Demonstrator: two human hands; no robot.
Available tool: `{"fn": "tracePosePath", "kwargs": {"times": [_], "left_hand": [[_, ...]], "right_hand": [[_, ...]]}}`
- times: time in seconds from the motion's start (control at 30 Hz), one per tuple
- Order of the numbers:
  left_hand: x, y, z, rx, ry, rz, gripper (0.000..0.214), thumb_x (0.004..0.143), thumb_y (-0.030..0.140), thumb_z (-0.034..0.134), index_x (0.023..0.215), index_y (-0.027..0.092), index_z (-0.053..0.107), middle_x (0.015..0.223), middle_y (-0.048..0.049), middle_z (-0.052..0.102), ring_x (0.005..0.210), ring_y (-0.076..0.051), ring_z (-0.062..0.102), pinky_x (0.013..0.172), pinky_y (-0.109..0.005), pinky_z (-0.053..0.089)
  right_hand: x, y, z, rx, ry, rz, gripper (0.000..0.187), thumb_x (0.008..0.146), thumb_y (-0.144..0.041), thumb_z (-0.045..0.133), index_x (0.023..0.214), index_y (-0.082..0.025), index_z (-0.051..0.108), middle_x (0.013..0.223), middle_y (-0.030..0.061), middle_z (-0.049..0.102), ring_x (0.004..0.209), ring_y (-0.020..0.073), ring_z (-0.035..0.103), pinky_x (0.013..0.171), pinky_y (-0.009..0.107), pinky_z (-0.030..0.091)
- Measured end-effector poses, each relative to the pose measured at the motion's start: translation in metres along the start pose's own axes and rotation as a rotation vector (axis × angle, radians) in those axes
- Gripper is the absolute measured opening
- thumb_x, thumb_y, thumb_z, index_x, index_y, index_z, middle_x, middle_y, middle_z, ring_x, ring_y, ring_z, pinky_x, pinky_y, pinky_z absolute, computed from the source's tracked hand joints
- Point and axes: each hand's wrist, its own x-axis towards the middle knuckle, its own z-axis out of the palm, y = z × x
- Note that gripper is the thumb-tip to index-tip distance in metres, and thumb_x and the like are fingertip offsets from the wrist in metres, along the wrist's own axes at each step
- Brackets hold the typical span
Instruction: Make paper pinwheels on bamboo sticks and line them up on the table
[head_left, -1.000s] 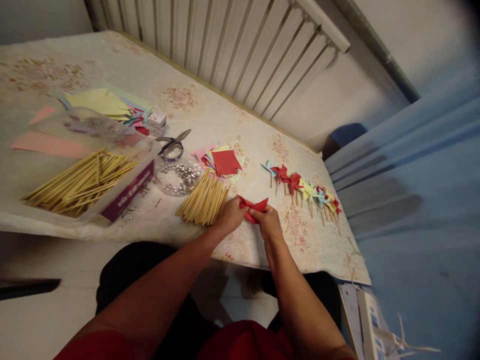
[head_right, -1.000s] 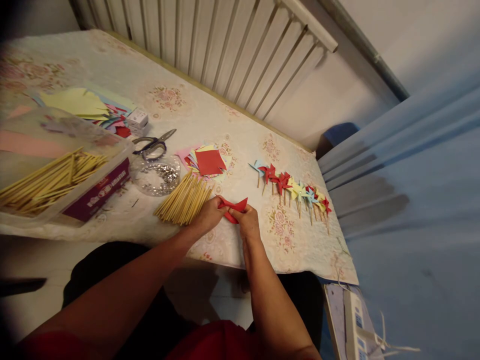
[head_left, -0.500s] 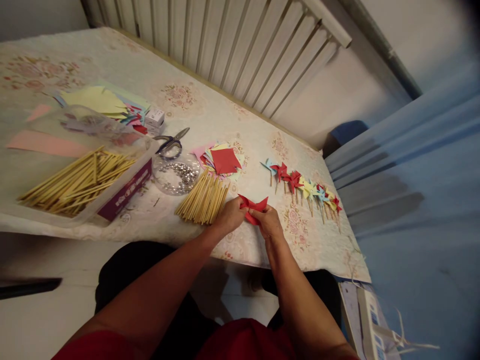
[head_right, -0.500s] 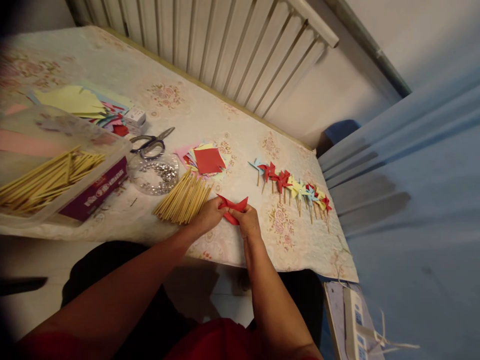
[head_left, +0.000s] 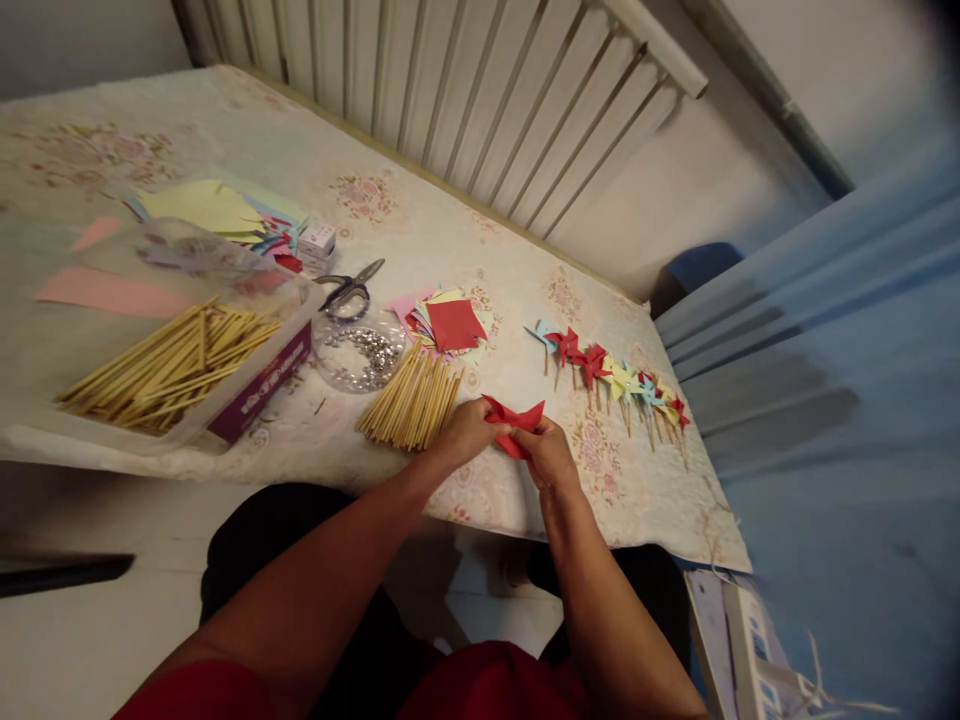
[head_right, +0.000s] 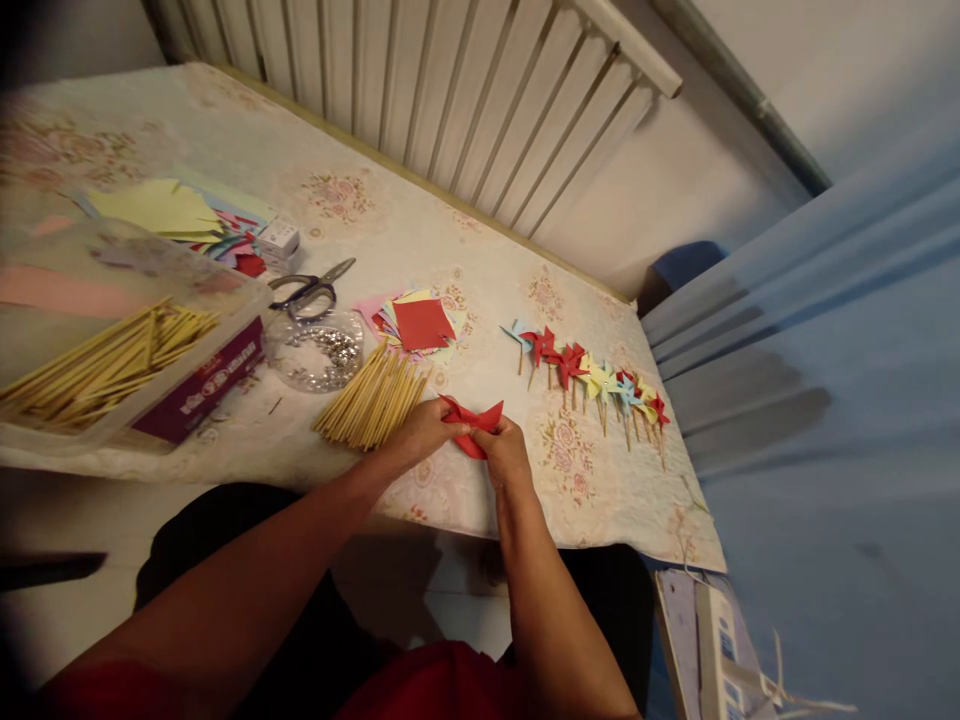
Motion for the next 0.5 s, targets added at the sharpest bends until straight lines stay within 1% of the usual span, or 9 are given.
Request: {"fn": "tracePosePath", "kwargs": {"times": [0.23, 0.37, 0.5], "left_hand": [[-0.002, 0.004, 0.003, -0.04, -0.023, 0.011, 0.014, 0.073, 0.01, 0.06, 0.084, 0.013, 0.067, 0.083, -0.0036, 0.071, 0.076, -0.015, 0.064, 0.07, -0.024, 0.049], [-0.008, 0.0, 0.008, -0.054, -0.04, 0.009, 0.011, 0.075, 0.012, 0.057, 0.083, 0.013, 0.065, 0.083, -0.003, 0.07, 0.077, -0.014, 0.063, 0.071, -0.024, 0.048], [-0.022, -0.009, 0.015, -0.026, 0.006, -0.004, 0.008, 0.075, 0.014, 0.057, 0.081, 0.014, 0.062, 0.079, -0.0012, 0.067, 0.075, -0.014, 0.06, 0.072, -0.024, 0.046]], "right_hand": [[-0.003, 0.006, -0.012, -0.057, -0.005, -0.04, 0.023, 0.057, -0.024, 0.079, 0.078, -0.018, 0.071, 0.07, 0.0001, 0.071, 0.059, 0.0141, 0.06, 0.062, 0.028, 0.048], [-0.008, 0.007, -0.015, -0.092, -0.004, -0.046, 0.026, 0.058, -0.027, 0.081, 0.08, -0.017, 0.072, 0.074, 0.0011, 0.072, 0.061, 0.0148, 0.06, 0.063, 0.028, 0.048], [-0.018, 0.011, -0.018, -0.203, 0.029, -0.051, 0.024, 0.058, -0.029, 0.08, 0.075, -0.016, 0.07, 0.065, -0.0009, 0.068, 0.056, 0.0131, 0.055, 0.057, 0.026, 0.043]]}}
